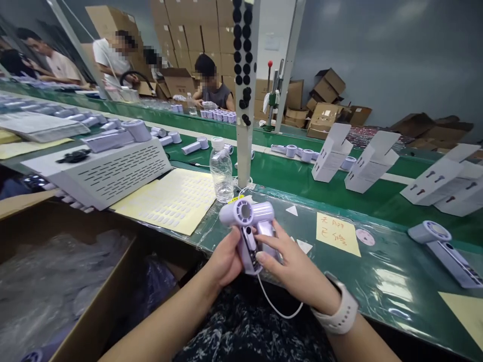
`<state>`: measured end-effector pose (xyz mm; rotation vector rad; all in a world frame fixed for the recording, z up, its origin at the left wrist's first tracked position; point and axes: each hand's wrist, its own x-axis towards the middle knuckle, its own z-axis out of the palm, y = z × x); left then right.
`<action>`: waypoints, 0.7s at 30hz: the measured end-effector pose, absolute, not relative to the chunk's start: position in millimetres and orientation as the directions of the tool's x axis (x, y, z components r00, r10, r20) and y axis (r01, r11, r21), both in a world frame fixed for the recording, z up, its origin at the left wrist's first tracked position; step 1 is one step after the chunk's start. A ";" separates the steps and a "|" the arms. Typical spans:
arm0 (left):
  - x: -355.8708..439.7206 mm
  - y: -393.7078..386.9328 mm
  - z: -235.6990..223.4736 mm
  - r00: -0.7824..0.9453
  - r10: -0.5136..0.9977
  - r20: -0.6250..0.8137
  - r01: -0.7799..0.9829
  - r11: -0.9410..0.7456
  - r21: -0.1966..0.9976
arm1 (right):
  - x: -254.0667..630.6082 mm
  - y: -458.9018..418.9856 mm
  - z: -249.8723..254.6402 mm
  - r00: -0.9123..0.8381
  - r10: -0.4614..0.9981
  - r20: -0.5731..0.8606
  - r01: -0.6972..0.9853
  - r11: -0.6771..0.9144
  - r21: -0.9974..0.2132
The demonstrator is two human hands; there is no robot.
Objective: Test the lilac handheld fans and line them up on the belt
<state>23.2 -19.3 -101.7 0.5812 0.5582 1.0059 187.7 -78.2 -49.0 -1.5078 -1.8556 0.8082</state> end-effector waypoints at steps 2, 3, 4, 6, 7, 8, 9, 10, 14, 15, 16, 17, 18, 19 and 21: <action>6.9 -19.7 -105.1 0.506 0.835 -0.215 -0.551 0.505 0.664 | 207.9 -78.9 -55.2 -0.113 0.990 0.084 0.568 0.134 -0.812; -1.6 -20.2 -105.6 0.538 0.809 -0.237 -0.521 0.540 0.661 | 217.5 -76.6 -60.2 -0.027 0.995 0.092 0.579 0.091 -0.810; -8.7 -20.8 -105.2 0.552 0.796 -0.250 -0.502 0.556 0.662 | 225.1 -73.1 -66.0 0.076 0.992 0.101 0.600 0.036 -0.800; -17.0 -21.6 -101.4 0.539 0.807 -0.241 -0.498 0.535 0.682 | 232.2 -65.5 -78.4 0.215 0.969 0.119 0.630 -0.044 -0.776; -17.9 -21.8 -98.4 0.520 0.826 -0.217 -0.510 0.504 0.697 | 231.6 -63.1 -83.4 0.219 0.969 0.118 0.634 -0.049 -0.771; -17.1 -21.8 -94.9 0.496 0.848 -0.184 -0.528 0.463 0.712 | 228.9 -62.5 -86.8 0.204 0.972 0.112 0.630 -0.043 -0.775; -15.0 -21.6 -91.0 0.473 0.869 -0.145 -0.548 0.419 0.724 | 224.7 -64.1 -88.3 0.170 0.981 0.098 0.618 -0.029 -0.785; -12.1 -21.3 -87.0 0.451 0.886 -0.107 -0.566 0.376 0.734 | 219.7 -67.9 -87.9 0.116 0.990 0.078 0.602 -0.008 -0.798; 0.7 -20.0 -71.0 0.350 0.937 -0.005 -0.642 0.244 0.726 | 199.5 -93.5 -74.3 -0.176 0.981 -0.077 0.346 -0.012 -0.938; 4.0 -20.0 -67.4 0.329 0.944 0.007 -0.663 0.226 0.714 | 194.7 -99.1 -70.8 -0.226 0.968 -0.106 0.260 -0.045 -0.965; 7.5 -20.0 -64.3 0.320 0.947 0.019 -0.679 0.216 0.701 | 189.8 -103.5 -68.4 -0.254 0.959 -0.123 0.186 -0.076 -0.980; 11.2 -20.1 -61.6 0.322 0.946 0.034 -0.691 0.210 0.692 | 184.9 -106.8 -67.3 -0.261 0.958 -0.123 0.134 -0.090 -0.987; 15.2 -20.2 -59.5 0.334 0.941 0.052 -0.696 0.208 0.688 | 179.8 -109.0 -67.6 -0.249 0.963 -0.102 0.106 -0.078 -0.991; 19.3 -20.3 -58.1 0.349 0.935 0.069 -0.696 0.210 0.687 | 174.6 -110.6 -69.4 -0.228 0.971 -0.065 0.084 -0.047 -0.995; 27.3 -20.1 -57.0 0.348 0.932 0.101 -0.702 0.187 0.687 | 164.2 -113.1 -76.5 -0.158 0.987 0.019 0.045 0.027 -0.999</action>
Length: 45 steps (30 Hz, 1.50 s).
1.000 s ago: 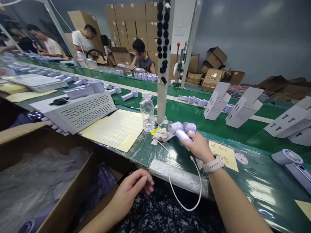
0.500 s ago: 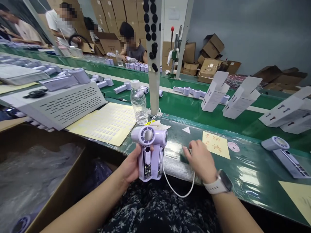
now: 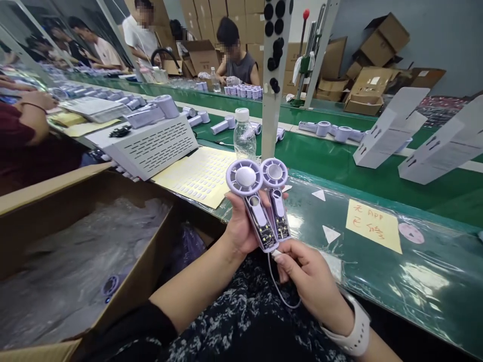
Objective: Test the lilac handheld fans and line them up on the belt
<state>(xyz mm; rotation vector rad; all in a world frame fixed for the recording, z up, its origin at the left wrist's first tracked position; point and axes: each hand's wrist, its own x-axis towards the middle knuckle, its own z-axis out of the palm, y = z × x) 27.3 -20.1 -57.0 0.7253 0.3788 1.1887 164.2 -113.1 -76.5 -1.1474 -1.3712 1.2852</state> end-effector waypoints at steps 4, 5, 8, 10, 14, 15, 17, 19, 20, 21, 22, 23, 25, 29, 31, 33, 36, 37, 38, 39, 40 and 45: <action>39.7 -20.5 -59.1 0.252 0.953 0.166 -0.728 0.074 0.682 | 146.0 -118.3 -93.3 -0.011 0.999 0.031 -0.050 0.031 -0.998; 41.6 -21.1 -59.6 0.232 0.955 0.184 -0.732 0.047 0.679 | 143.3 -119.3 -95.6 0.007 1.000 0.013 -0.072 0.014 -0.997; 44.4 -24.3 -59.9 0.206 0.953 0.221 -0.743 0.005 0.669 | 143.1 -120.2 -94.4 0.008 0.999 0.035 -0.046 0.035 -0.998; 44.2 -27.1 -59.1 0.220 0.956 0.193 -0.745 0.038 0.666 | 148.1 -120.0 -88.4 -0.062 0.994 0.094 0.069 0.098 -0.993; 39.2 -30.7 -56.3 0.218 0.972 0.090 -0.777 0.117 0.618 | 156.0 -121.3 -77.7 -0.162 0.961 0.224 0.186 0.253 -0.949; 37.0 -30.6 -55.3 0.231 0.970 0.073 -0.791 0.144 0.594 | 156.1 -121.7 -76.8 -0.154 0.952 0.265 0.173 0.290 -0.941; 32.3 -29.6 -53.0 0.280 0.958 0.055 -0.813 0.206 0.544 | 154.6 -121.8 -76.9 -0.120 0.936 0.332 0.148 0.348 -0.926; 28.5 -28.7 -50.4 0.308 0.950 0.059 -0.826 0.236 0.513 | 152.4 -121.2 -78.5 -0.073 0.941 0.331 0.145 0.338 -0.930; 27.6 -28.8 -49.5 0.312 0.947 0.073 -0.824 0.231 0.517 | 151.1 -120.8 -79.6 -0.051 0.952 0.302 0.149 0.306 -0.940; 27.5 -29.3 -49.1 0.305 0.948 0.094 -0.819 0.210 0.534 | 149.8 -120.6 -80.8 -0.027 0.965 0.260 0.151 0.261 -0.953; 28.2 -30.1 -49.4 0.296 0.948 0.118 -0.810 0.183 0.558 | 148.2 -120.7 -81.9 -0.001 0.976 0.218 0.146 0.216 -0.966; 29.5 -31.3 -50.4 0.284 0.948 0.144 -0.800 0.151 0.581 | 146.5 -121.0 -83.1 0.034 0.983 0.182 0.126 0.176 -0.976; 32.9 -34.0 -54.1 0.236 0.951 0.199 -0.790 0.068 0.609 | 143.3 -122.2 -84.7 0.122 0.984 0.134 0.043 0.129 -0.991; 36.0 -37.0 -61.5 0.173 0.959 0.226 -0.793 0.000 0.609 | 143.5 -124.7 -83.0 0.161 0.984 0.075 -0.098 0.091 -0.991; 35.4 -37.1 -63.0 0.199 0.958 0.208 -0.791 0.032 0.610 | 145.8 -124.4 -81.3 0.103 0.992 0.072 -0.077 0.080 -0.994; 35.6 -37.6 -64.3 0.199 0.955 0.221 -0.789 0.023 0.614 | 145.8 -123.1 -81.7 0.094 0.994 0.063 -0.071 0.070 -0.995; 38.0 -39.0 -67.0 0.148 0.950 0.275 -0.756 -0.070 0.650 | 140.5 -121.2 -86.2 0.157 0.986 0.048 -0.153 0.072 -0.986; 38.5 -39.1 -67.4 0.139 0.947 0.290 -0.741 -0.095 0.665 | 139.2 -121.2 -87.4 0.158 0.986 0.057 -0.153 0.081 -0.985; 38.4 -38.5 -67.3 0.142 0.944 0.297 -0.731 -0.102 0.675 | 139.3 -121.7 -87.6 0.144 0.987 0.078 -0.122 0.096 -0.988; 37.4 -37.3 -66.5 0.156 0.943 0.293 -0.728 -0.090 0.679 | 141.4 -122.5 -86.5 0.110 0.988 0.113 -0.063 0.121 -0.991; 35.4 -35.5 -65.0 0.175 0.944 0.280 -0.735 -0.064 0.675 | 146.0 -123.2 -83.8 0.056 0.986 0.159 0.015 0.159 -0.987; 16.5 -26.5 -54.2 0.148 0.973 0.178 -0.768 0.000 0.641 | 195.3 -109.9 -55.7 0.026 0.938 0.347 0.453 0.298 -0.840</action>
